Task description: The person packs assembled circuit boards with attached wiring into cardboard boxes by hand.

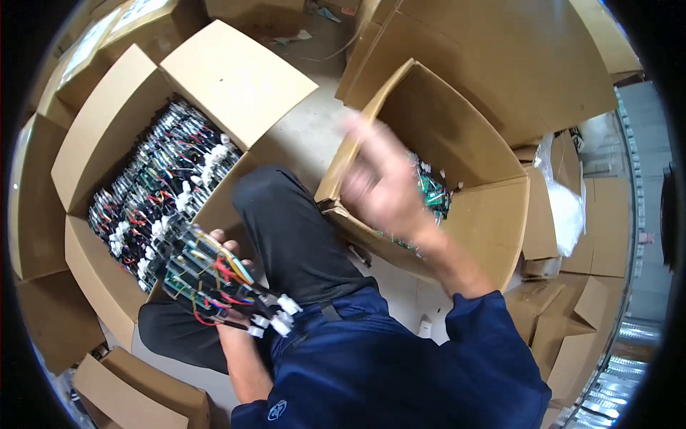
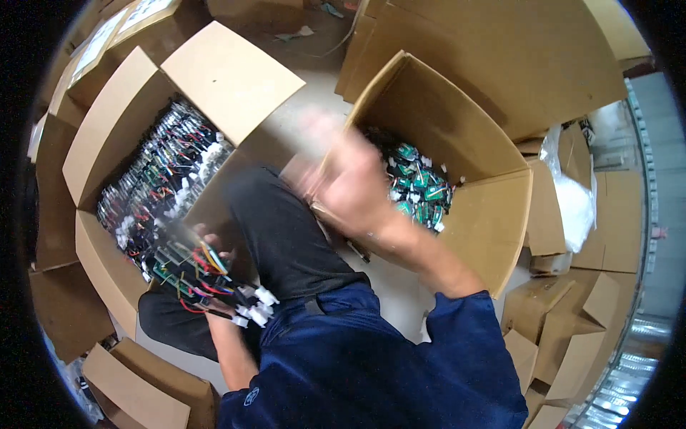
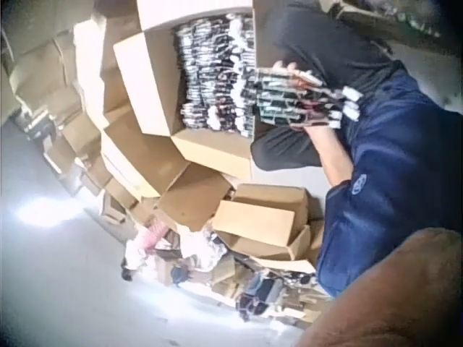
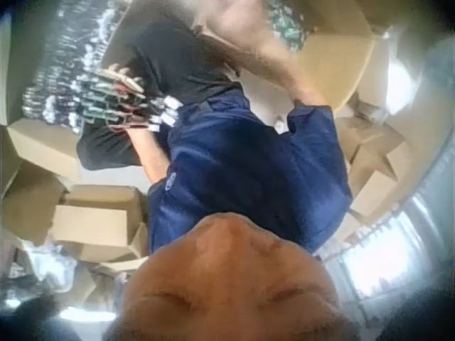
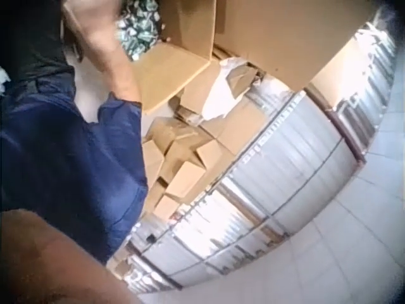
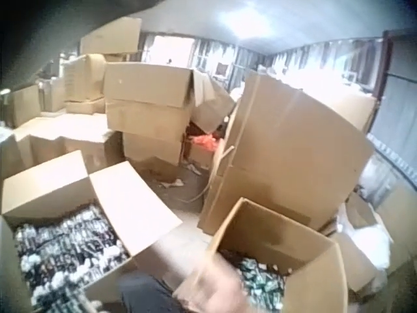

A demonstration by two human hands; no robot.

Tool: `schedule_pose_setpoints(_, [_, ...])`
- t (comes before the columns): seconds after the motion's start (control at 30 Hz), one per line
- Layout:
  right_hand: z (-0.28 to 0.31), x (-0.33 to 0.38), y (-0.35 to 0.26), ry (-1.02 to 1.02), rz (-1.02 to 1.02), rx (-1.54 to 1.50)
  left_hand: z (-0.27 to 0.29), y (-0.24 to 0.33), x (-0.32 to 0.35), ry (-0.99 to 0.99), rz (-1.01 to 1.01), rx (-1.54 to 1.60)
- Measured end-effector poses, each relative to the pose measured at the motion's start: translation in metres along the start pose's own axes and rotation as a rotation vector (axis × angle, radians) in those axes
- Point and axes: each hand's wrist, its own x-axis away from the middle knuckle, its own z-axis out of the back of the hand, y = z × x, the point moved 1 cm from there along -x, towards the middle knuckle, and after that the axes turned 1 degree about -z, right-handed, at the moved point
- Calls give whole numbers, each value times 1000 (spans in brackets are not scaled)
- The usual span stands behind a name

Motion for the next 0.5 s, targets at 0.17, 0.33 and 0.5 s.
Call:
schedule_pose_setpoints(0.17, [90, 54, 264, 47, -726, 462, 6, 7, -1, 16, 2, -64])
schedule_pose_setpoints(0.33, [-20, 126, 381, -402, -699, 589, -11, -1, 8, 155, -36, -203])
schedule_pose_setpoints(0.5, [16, 159, 515, -181, -435, 845, 10, -37, -17, 246, -50, -176])
